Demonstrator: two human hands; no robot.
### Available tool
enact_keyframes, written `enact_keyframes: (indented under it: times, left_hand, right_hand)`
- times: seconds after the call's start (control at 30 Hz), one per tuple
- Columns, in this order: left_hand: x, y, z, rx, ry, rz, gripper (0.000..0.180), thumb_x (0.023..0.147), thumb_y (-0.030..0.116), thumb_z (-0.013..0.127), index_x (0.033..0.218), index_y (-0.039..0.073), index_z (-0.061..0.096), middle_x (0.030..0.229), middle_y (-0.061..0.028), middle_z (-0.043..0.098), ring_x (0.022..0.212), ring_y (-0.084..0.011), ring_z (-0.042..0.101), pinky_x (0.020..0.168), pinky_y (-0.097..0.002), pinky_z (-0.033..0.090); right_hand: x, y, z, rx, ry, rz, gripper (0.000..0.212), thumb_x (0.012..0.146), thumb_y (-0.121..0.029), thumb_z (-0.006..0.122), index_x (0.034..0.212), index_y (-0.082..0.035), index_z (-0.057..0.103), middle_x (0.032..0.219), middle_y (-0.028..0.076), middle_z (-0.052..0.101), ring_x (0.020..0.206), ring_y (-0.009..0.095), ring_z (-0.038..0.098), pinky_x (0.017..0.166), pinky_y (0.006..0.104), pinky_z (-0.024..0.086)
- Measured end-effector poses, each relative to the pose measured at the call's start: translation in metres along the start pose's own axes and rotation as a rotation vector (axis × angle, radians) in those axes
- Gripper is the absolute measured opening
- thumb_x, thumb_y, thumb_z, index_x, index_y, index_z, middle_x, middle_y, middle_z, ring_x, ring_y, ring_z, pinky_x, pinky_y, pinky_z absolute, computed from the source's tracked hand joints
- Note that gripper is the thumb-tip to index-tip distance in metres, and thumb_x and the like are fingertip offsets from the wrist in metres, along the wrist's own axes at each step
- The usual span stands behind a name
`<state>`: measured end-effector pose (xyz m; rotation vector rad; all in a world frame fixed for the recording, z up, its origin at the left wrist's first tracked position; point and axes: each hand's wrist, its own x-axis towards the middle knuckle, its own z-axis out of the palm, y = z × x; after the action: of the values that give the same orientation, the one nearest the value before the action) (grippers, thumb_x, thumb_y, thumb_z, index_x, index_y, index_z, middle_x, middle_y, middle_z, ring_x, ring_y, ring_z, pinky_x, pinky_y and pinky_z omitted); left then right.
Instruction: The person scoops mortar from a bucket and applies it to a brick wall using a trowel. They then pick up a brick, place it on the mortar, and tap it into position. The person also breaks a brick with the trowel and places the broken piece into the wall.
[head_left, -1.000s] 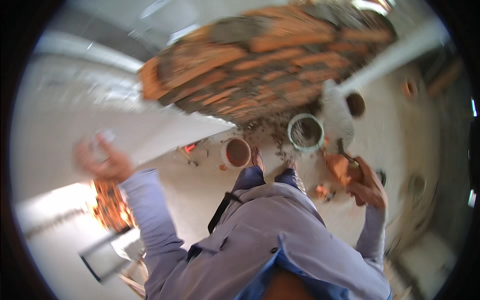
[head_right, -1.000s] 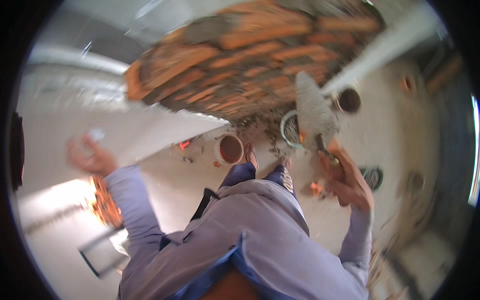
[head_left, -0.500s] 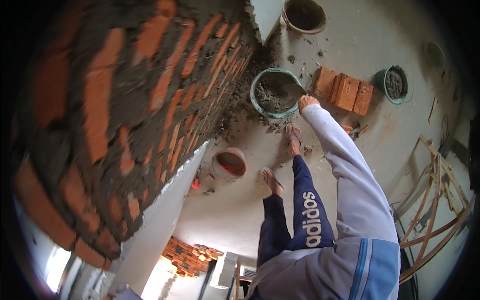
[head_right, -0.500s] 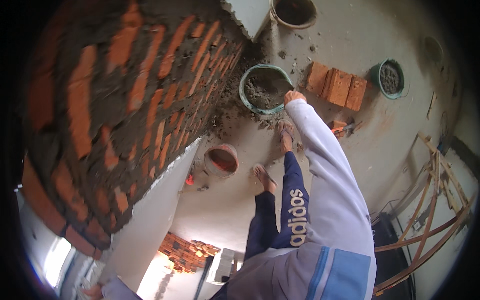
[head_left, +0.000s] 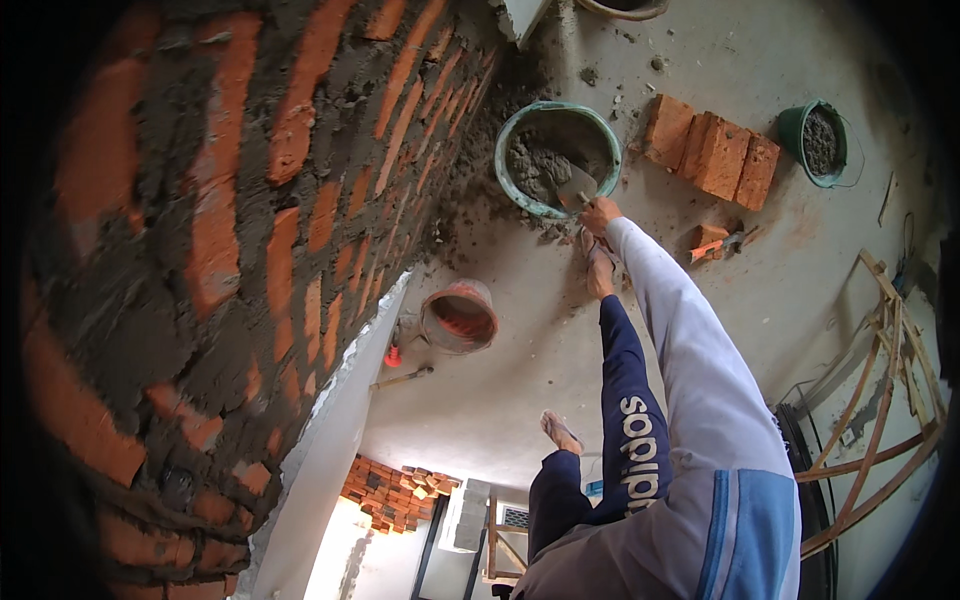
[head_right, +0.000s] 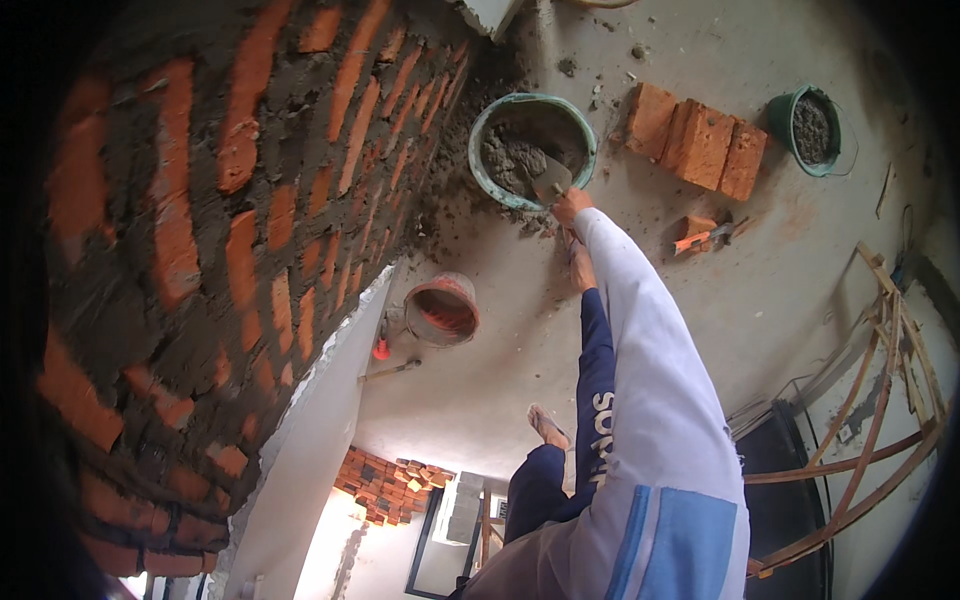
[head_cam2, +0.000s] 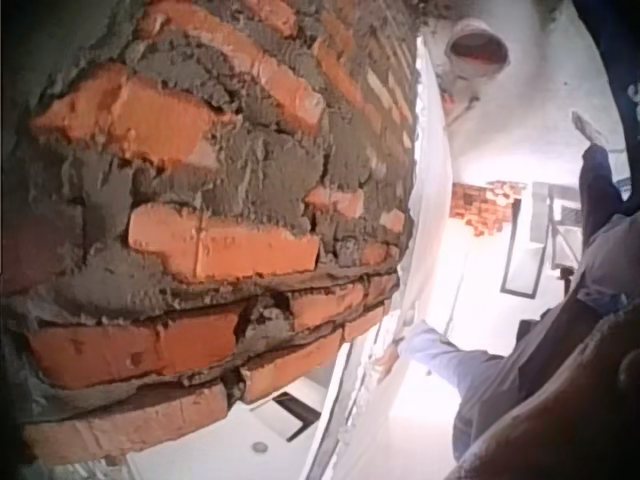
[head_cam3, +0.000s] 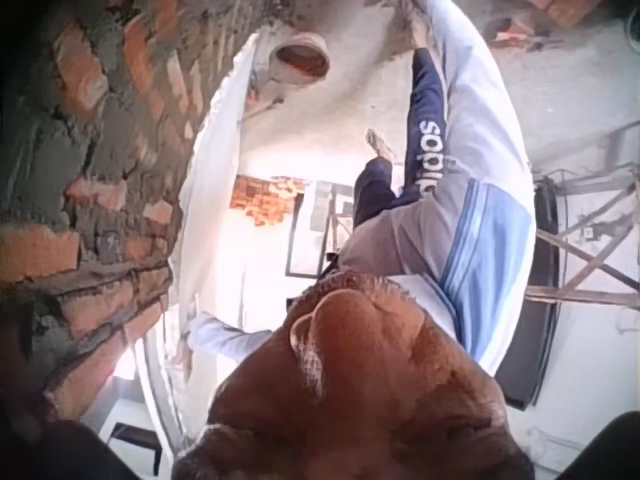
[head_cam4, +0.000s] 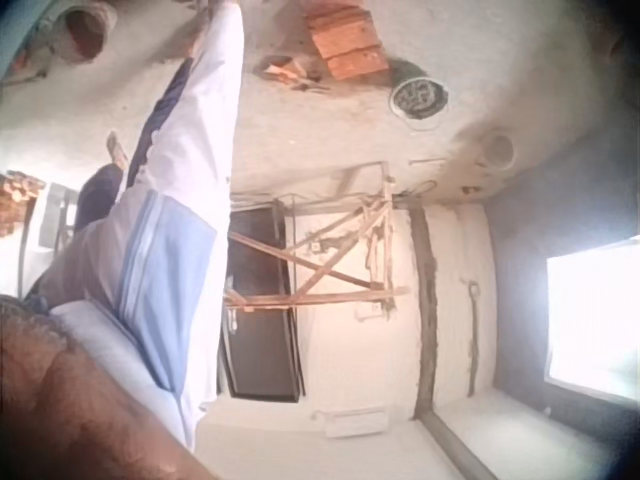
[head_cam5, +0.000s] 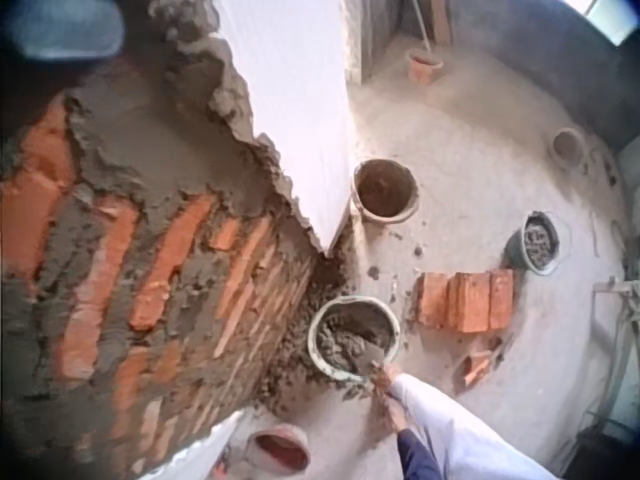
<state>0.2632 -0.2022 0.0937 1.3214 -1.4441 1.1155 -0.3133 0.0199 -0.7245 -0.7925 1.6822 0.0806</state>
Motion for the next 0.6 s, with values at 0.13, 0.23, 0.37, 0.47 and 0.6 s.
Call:
enact_keyframes:
  times: [0.13,0.23,0.37,0.47,0.6]
  left_hand:
    - [-0.007,0.004,-0.006,-0.012,0.007,0.007,0.089,0.089,0.039,0.063,0.15,-0.007,0.019,0.158,-0.032,0.006,0.148,-0.0417,0.008,0.119,-0.0513,0.009]
    - [-0.009,0.006,-0.006,-0.04,0.017,0.008,0.085,0.09,0.037,0.061,0.15,-0.007,0.02,0.158,-0.0316,0.006,0.148,-0.0413,0.009,0.119,-0.0512,0.01]
    - [0.007,-0.015,-0.04,-0.032,0.03,-0.001,0.08,0.092,0.036,0.058,0.15,-0.007,0.022,0.158,-0.0311,0.007,0.148,-0.0408,0.009,0.119,-0.0511,0.011]
    - [0.013,-0.034,-0.078,-0.027,0.033,-0.065,0.077,0.094,0.035,0.056,0.15,-0.006,0.024,0.158,-0.0308,0.008,0.148,-0.0404,0.01,0.119,-0.0511,0.011]
    - [0.004,-0.033,-0.101,-0.136,0.156,-0.203,0.072,0.096,0.033,0.053,0.15,-0.006,0.026,0.158,-0.0303,0.009,0.148,-0.0399,0.011,0.119,-0.051,0.012]
  right_hand:
    - [-0.018,0.016,0.01,0.341,0.142,-0.043,0.03,0.083,-0.024,0.069,0.092,0.004,0.061,0.073,0.013,0.062,0.061,0.025,0.061,0.059,0.0382,0.052]
    - [-0.037,0.037,0.014,0.531,0.19,-0.13,0.026,0.082,-0.02,0.068,0.087,0.002,0.058,0.065,0.008,0.055,0.049,0.018,0.053,0.047,0.0344,0.045]
    - [-0.127,0.012,-0.029,0.587,0.059,-0.141,0.021,0.084,-0.023,0.064,0.085,-0.003,0.059,0.062,0.002,0.052,0.046,0.012,0.047,0.042,0.0335,0.039]
    - [-0.255,-0.034,-0.083,0.503,0.007,-0.369,0.014,0.084,-0.019,0.059,0.079,-0.005,0.056,0.058,-0.002,0.046,0.044,0.008,0.042,0.039,0.028,0.033]
    - [-0.45,-0.14,-0.171,0.285,-0.147,-0.393,0.011,0.082,-0.014,0.057,0.079,-0.004,0.053,0.057,0.001,0.054,0.041,0.009,0.049,0.037,0.0275,0.039]
